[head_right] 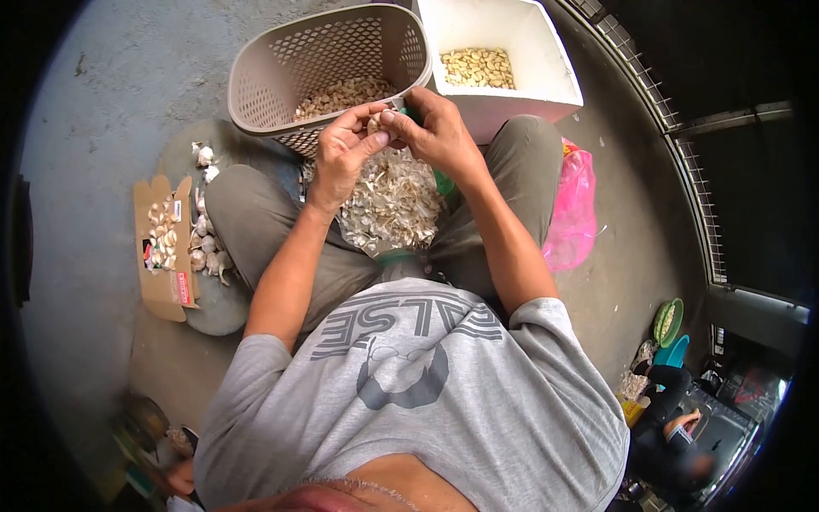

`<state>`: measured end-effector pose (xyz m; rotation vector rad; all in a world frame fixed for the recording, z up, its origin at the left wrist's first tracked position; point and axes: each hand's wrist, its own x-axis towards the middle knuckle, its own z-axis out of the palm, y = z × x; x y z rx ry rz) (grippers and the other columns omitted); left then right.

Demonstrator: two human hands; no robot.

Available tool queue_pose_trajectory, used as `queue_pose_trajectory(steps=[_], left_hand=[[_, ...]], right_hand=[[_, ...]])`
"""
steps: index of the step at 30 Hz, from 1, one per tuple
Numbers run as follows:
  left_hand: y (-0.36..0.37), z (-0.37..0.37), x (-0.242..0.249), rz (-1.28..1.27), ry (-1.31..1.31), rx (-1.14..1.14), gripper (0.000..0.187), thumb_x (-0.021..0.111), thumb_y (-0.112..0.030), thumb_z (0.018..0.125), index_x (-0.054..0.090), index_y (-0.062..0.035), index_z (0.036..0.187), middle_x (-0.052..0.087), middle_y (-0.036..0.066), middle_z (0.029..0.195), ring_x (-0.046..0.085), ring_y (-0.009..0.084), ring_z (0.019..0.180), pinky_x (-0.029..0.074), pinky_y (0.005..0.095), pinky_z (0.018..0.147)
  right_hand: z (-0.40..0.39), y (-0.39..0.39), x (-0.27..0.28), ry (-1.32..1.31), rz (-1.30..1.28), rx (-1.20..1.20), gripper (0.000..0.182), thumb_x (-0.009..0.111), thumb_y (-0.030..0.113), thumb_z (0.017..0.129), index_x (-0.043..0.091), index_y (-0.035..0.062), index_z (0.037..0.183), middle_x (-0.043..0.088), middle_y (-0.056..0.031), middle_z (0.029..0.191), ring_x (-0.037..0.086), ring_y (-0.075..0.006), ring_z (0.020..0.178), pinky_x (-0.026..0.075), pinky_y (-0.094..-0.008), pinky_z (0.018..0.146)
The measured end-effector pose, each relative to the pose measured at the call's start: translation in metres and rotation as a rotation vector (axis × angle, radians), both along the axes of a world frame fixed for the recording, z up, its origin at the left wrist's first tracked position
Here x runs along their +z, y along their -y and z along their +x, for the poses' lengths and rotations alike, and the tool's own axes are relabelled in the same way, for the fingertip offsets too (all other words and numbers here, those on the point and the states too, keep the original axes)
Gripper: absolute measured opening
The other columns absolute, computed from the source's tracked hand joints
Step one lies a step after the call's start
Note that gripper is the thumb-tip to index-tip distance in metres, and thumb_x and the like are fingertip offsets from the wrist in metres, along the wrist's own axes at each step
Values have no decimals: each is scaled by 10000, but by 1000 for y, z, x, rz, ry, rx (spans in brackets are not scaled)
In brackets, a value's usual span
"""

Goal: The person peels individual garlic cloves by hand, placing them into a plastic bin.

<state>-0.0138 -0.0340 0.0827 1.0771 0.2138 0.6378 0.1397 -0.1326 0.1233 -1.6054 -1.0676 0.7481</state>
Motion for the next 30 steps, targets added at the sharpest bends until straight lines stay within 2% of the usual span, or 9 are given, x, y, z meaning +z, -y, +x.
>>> queue_pose_trajectory(steps=[3,5,8,11,13,16,20,24,30], left_hand=[[-12,-7,3,-174,65,-79,388,628,-47,976,548,103,1325,710,171,1132,719,230,1007,613,417,929],[-14,-6,1,-192,61,-52,374,633,-42,969,557,101,1306,712,167,1118,722,231,990,619,422,915],[-19,-4,-4,-154,34,-2,369,641,-50,962,555,94,1291,713,161,1095,721,227,977,629,427,901],[-20,-4,-4,-152,21,23,349,659,-41,940,577,96,1250,709,164,1072,730,213,911,642,378,834],[-23,-5,-9,-234,44,6,372,652,-58,946,563,90,1275,707,163,1097,720,222,959,635,416,869],[-27,-4,-14,-252,61,-20,369,613,-71,956,556,86,1284,695,164,1137,713,232,977,619,441,906],[-22,1,-16,-237,8,-1,345,567,-78,975,561,73,1285,689,154,1148,705,223,972,600,411,901],[-23,2,-22,-237,-68,40,334,570,-88,984,569,63,1282,689,146,1145,694,222,1005,601,393,868],[-23,4,-23,-304,-64,85,297,588,-93,979,597,42,1244,696,125,1121,684,203,994,610,378,822]], right_hand=[[2,-12,-2,-30,31,34,277,748,207,970,593,-21,939,624,-30,781,566,-73,700,476,-277,564],[7,-22,-9,177,65,20,300,748,239,980,591,-12,937,613,-28,775,548,-66,694,462,-261,556],[6,-31,-8,131,134,136,304,752,242,976,594,-17,965,619,-29,784,530,-69,690,454,-263,558],[10,-36,4,-33,25,165,261,723,235,995,605,2,998,612,-7,739,521,-57,569,420,-243,477],[11,-39,0,-123,28,116,213,689,209,1010,617,9,1025,640,-19,739,516,-59,478,405,-232,421],[17,-41,-20,-357,74,47,192,649,191,1029,637,6,1078,680,-28,792,565,-58,588,458,-244,484],[11,-44,-36,-251,177,83,194,677,187,1014,642,11,1089,667,-6,793,592,-65,623,498,-240,547],[15,-38,-31,-300,-5,170,198,705,161,1002,637,7,1107,651,-8,840,552,-40,605,430,-215,481],[14,-39,-34,-574,99,49,202,730,173,973,632,0,1012,642,-15,773,550,-54,539,420,-218,450]])
